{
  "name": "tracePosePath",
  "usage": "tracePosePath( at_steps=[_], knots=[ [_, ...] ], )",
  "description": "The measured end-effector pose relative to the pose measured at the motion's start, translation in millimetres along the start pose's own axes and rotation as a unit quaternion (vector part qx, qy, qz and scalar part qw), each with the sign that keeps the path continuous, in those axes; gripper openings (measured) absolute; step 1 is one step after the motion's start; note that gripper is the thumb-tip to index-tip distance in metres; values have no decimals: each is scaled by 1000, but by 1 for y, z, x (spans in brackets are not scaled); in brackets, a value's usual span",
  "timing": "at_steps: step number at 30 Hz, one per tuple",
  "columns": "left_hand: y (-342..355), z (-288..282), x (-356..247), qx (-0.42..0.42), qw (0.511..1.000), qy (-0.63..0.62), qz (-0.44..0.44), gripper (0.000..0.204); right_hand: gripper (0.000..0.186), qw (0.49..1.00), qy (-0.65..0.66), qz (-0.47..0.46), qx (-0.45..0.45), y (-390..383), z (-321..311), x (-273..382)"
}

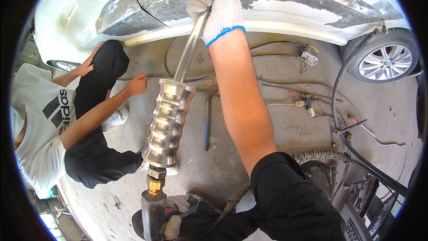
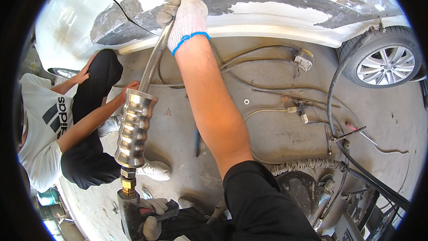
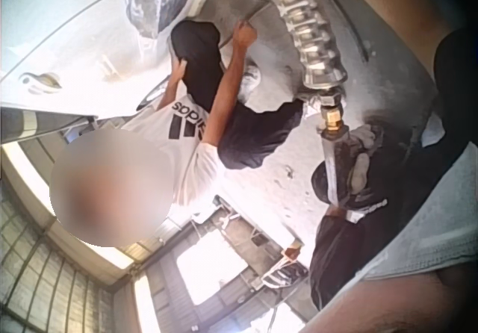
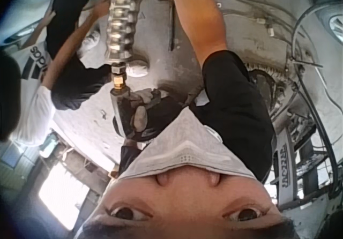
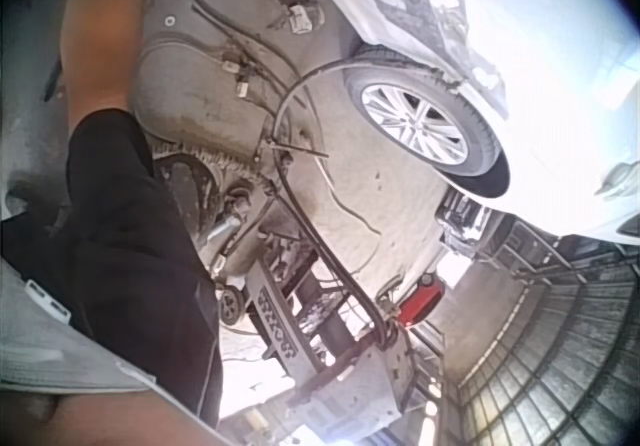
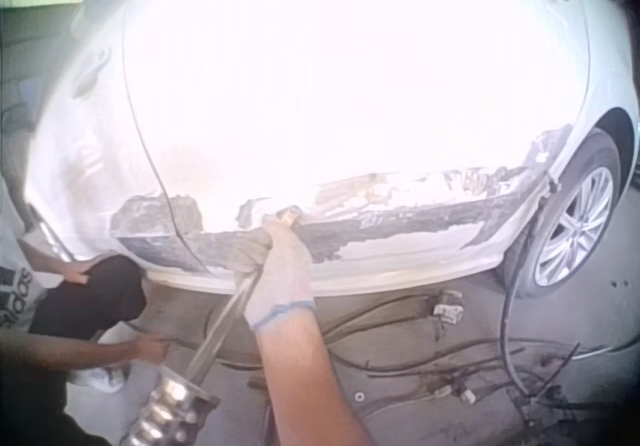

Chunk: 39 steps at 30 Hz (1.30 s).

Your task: The person sits on the floor and works on a white car bumper, smoothing a gray filler with gloved hands. They use a hammer to tap the panel and a pneumatic tool to treat the surface, while another person briefly assists by holding the bumper.

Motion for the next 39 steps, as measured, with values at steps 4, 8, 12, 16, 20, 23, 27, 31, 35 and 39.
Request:
tracePosePath(
  at_steps=[4,8,12,16,20,23,27,31,35,39],
  knots=[
    [-2,-2,-1,-1,1000,-2,2,37,23,1000,-8,-9,-11,-1,-3,-2],
    [-3,-2,0,-3,1000,-4,3,38,20,1000,11,8,7,-5,-2,0],
    [-3,-1,1,-3,1000,-6,3,38,20,1000,14,23,9,-5,-4,3],
    [-7,1,-1,-8,1000,-8,1,38,23,999,15,48,4,11,-5,-11],
    [-12,2,-3,-16,1000,-17,-4,38,31,998,-1,61,7,6,5,-25],
    [-14,1,-3,-21,1000,-22,-7,38,11,994,-102,12,-30,-53,6,-21],
    [-14,0,-2,-21,999,-28,-1,39,13,983,-54,169,57,-138,6,-77],
    [-13,3,-2,-22,999,-33,0,39,11,978,-83,180,62,-116,-1,-65],
    [-16,7,-6,-32,999,-39,-8,39,17,991,-67,119,-10,-75,9,-30],
    [-15,8,-7,-43,998,-34,8,39,13,968,-172,182,-5,-128,12,-73]
  ],
)
Point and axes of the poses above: each hand's wrist, its own y-axis towards the middle knuckle, its own z-axis out of the palm, x = y × z, the point moved 2 cm from there along y, towards the middle knuckle, and after that the axes turned 12 degrees about z, right-handed, at the moved point
